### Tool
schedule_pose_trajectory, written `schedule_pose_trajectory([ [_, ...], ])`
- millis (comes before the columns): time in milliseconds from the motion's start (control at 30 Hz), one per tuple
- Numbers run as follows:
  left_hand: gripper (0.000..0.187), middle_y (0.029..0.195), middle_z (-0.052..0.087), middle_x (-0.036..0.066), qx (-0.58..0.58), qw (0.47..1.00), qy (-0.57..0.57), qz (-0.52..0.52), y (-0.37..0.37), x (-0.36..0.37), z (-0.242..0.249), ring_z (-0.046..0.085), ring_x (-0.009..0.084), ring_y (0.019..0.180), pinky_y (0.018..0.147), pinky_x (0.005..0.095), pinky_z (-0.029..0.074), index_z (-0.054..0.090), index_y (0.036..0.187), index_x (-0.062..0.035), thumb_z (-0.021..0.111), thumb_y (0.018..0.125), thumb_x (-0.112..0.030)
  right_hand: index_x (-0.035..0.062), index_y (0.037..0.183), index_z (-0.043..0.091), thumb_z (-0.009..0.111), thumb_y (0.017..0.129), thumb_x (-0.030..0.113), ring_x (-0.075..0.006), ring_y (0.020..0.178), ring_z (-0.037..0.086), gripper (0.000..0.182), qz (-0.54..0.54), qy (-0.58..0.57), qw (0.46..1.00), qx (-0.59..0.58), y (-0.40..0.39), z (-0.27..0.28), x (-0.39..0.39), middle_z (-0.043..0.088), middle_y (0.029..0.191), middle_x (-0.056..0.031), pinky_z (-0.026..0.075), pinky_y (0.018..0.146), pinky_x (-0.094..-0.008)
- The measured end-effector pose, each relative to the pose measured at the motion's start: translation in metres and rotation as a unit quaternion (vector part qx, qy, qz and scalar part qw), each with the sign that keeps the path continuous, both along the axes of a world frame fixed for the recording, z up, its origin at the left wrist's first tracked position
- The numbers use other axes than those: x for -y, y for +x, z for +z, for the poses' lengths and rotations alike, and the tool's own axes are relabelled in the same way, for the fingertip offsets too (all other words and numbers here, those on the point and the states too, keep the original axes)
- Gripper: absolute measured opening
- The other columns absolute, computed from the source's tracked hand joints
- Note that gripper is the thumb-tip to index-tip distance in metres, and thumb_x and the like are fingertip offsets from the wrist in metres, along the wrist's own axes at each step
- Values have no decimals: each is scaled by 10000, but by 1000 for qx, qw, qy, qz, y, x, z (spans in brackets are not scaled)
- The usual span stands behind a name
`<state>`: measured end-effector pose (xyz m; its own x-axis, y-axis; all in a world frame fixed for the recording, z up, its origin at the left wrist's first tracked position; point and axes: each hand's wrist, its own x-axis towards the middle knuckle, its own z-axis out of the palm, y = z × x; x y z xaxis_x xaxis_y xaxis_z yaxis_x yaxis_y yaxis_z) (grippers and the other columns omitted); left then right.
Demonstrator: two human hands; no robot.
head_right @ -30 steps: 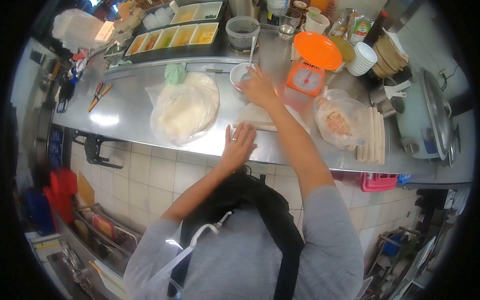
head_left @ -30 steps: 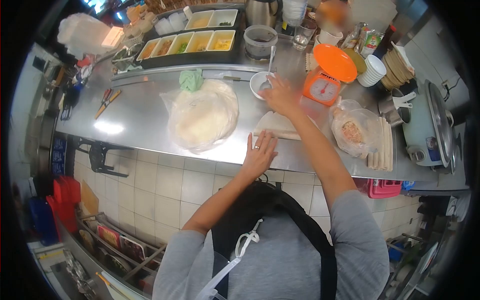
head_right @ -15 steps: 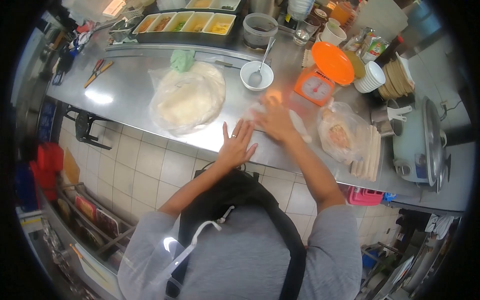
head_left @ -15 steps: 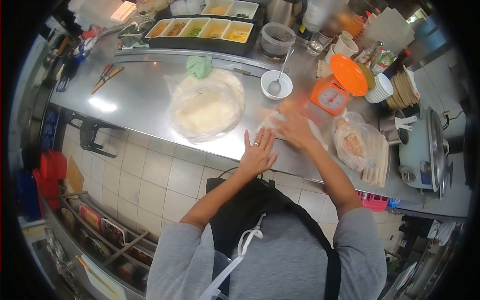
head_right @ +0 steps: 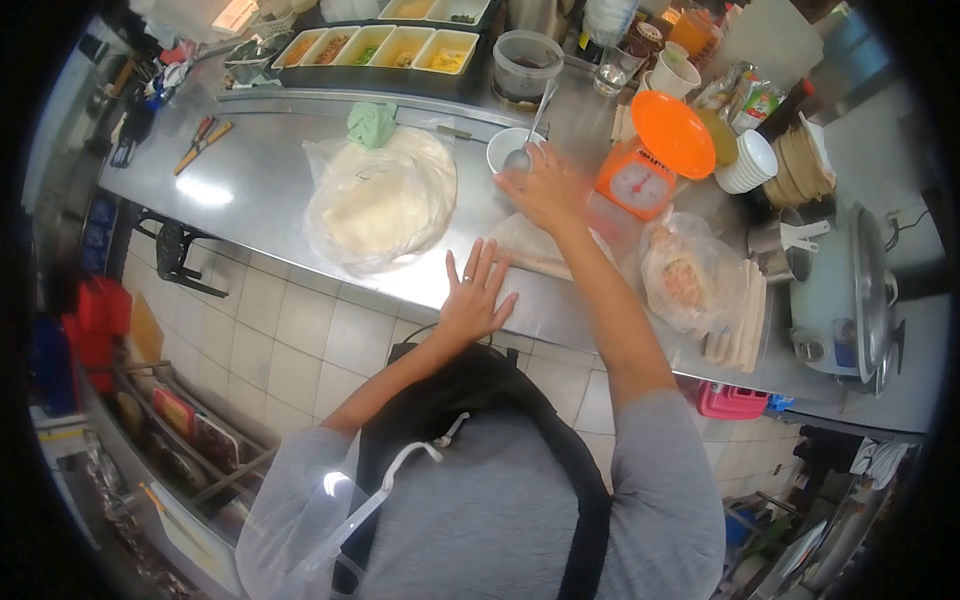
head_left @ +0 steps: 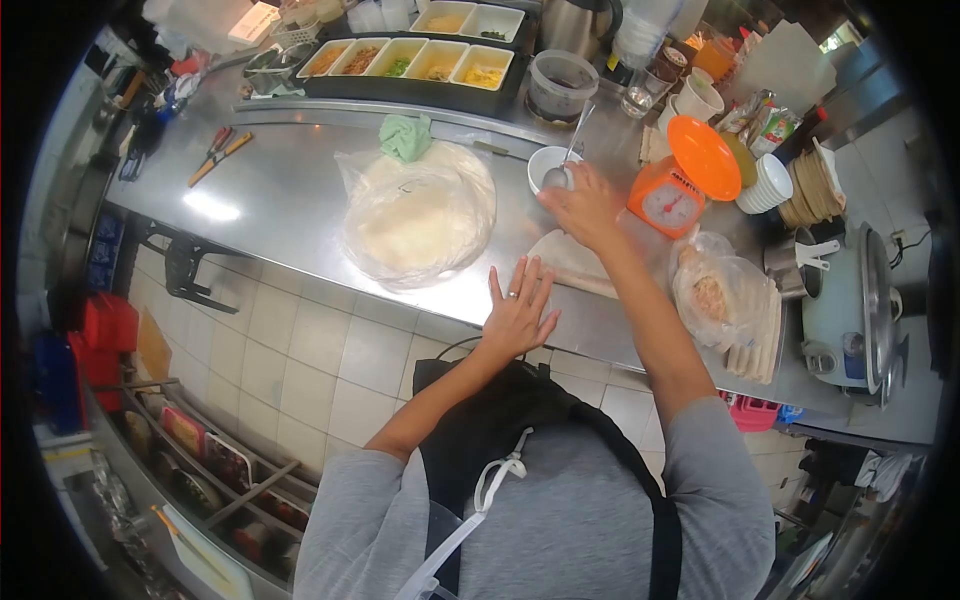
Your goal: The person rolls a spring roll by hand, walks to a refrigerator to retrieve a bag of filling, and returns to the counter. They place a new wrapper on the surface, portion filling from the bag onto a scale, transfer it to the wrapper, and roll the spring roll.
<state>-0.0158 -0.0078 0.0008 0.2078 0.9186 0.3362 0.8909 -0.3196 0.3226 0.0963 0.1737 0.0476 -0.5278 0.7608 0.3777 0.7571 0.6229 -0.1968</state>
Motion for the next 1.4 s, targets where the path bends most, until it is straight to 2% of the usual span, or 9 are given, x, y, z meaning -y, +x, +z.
schedule_pose_trajectory([
  [333,638,1379,335,242,23,999,7,22,2,0,-5,247,370,1333,992,684,133,395,1301,34,520,839,-390,191,1148,634,472,899,412,-342,1334,256,370,98,-166,972,-133,44,-8,55,375,1387,-166,203,1062,-497],
  [500,661,1366,350,240,14,1000,13,24,3,-1,-6,262,370,1325,986,691,137,378,1293,68,529,836,-386,249,1307,504,423,916,456,-341,1385,133,450,-48,-80,987,128,36,-17,81,261,1462,-152,99,1071,-574],
  [633,649,1356,367,234,16,999,15,25,2,-1,-8,259,368,1326,990,695,124,383,1296,57,524,840,-382,246,1309,499,429,915,450,-331,1386,135,449,54,-183,976,101,36,-18,81,274,1461,-133,109,1070,-568],
  [733,645,1354,371,233,16,999,10,30,3,0,-7,253,368,1330,993,694,117,383,1301,53,520,843,-380,227,1243,568,428,911,461,-327,1363,196,430,-62,-89,984,144,43,-9,68,326,1431,-127,148,1069,-539],
  [800,643,1355,371,234,15,999,8,30,2,-1,-5,249,367,1332,995,693,115,382,1305,51,517,845,-379,184,1149,639,425,902,485,-308,1344,241,444,-108,-235,964,53,41,24,46,373,1395,-125,173,1072,-505],
  [900,645,1357,368,242,19,999,10,27,2,-1,-6,239,367,1338,998,689,115,378,1308,54,514,848,-377,140,1010,696,449,890,481,-290,1254,359,438,-75,-117,984,-113,19,12,19,452,1310,-114,233,1038,-483],
  [1133,629,1423,310,183,17,999,-1,29,1,-1,-1,211,356,1353,998,686,127,380,1344,-20,506,849,-387,99,964,689,482,896,426,-324,1185,412,393,-90,-45,994,45,-7,1,5,468,1296,-109,280,1008,-454],
  [1300,614,1449,291,134,2,1000,-2,24,0,-1,1,193,333,1366,993,693,137,393,1352,-59,493,852,-400,79,1142,614,481,899,415,-414,1260,325,435,-86,-116,976,-162,41,-1,29,383,1351,-217,256,1051,-458],
  [1400,608,1459,291,92,-9,1000,-10,16,2,-2,2,190,315,1372,991,699,131,383,1365,-75,473,864,-407,125,1348,414,386,919,461,-417,1340,180,546,-195,-156,968,3,42,-26,79,264,1424,-259,124,1067,-569],
])
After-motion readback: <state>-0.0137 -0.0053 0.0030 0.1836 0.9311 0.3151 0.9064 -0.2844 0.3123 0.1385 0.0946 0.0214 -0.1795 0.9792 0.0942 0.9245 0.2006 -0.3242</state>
